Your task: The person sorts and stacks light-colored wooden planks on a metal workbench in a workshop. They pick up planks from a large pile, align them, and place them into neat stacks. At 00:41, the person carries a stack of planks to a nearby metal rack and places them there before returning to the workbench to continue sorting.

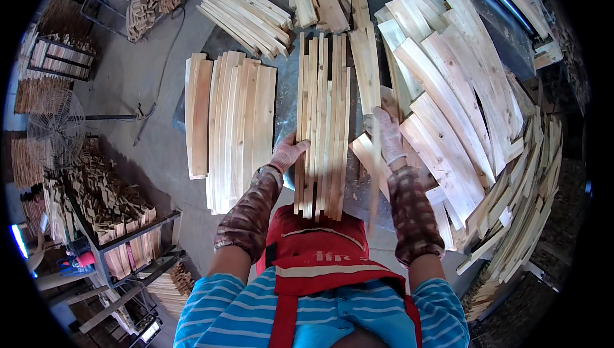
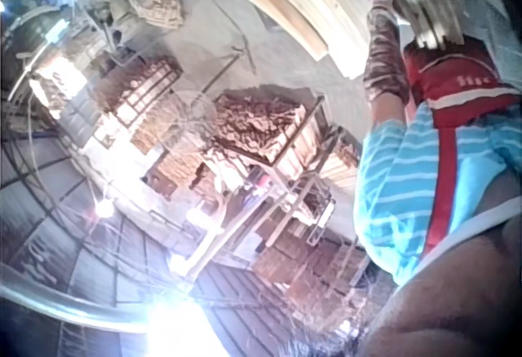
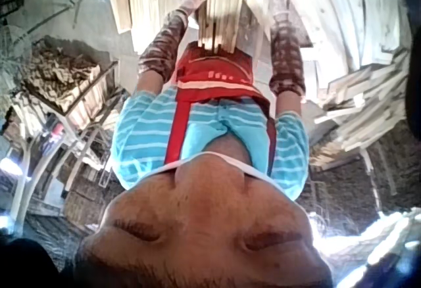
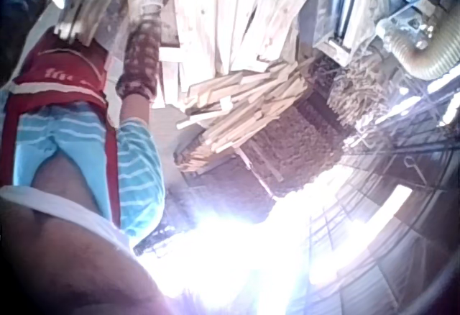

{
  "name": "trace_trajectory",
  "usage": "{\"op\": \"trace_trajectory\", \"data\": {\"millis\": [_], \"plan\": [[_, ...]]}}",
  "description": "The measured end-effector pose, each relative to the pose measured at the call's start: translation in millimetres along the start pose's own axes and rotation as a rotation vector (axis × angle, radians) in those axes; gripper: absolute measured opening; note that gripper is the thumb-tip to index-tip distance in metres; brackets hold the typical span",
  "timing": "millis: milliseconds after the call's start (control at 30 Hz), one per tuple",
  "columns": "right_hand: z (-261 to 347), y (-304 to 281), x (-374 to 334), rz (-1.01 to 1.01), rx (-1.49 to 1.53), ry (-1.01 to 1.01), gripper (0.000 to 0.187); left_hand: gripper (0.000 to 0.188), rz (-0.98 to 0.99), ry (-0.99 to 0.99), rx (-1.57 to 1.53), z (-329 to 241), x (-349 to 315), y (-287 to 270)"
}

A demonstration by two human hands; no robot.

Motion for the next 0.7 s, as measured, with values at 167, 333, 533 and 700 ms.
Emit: {"op": "trace_trajectory", "data": {"millis": [167,333,533,700], "plan": [[-70.3,41.1,-40.8,-0.056,-0.113,0.242,0.052,0.078,-0.012,0.074,0.047,46.9,20.6,-10.0],[-64.3,53.0,-86.4,-0.052,-0.448,0.285,0.054,0.080,-0.037,0.036,-0.038,62.9,18.8,-20.6],[-56.1,57.8,-105.0,-0.134,-0.688,0.043,0.055,0.061,-0.331,0.068,0.404,-11.8,-26.8,3.2],[-57.3,58.4,-100.6,-0.029,-0.783,0.097,0.064,0.062,-0.408,0.180,0.415,4.5,-29.1,2.0]]}}
Point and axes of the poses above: each hand's wrist, its own x-axis towards the middle knuckle, its own y-axis out of the palm, z = x × y, the point moved 5 cm from there along x, towards the middle knuckle, and after that the axes turned 10 degrees about x, right-handed, at the moved point
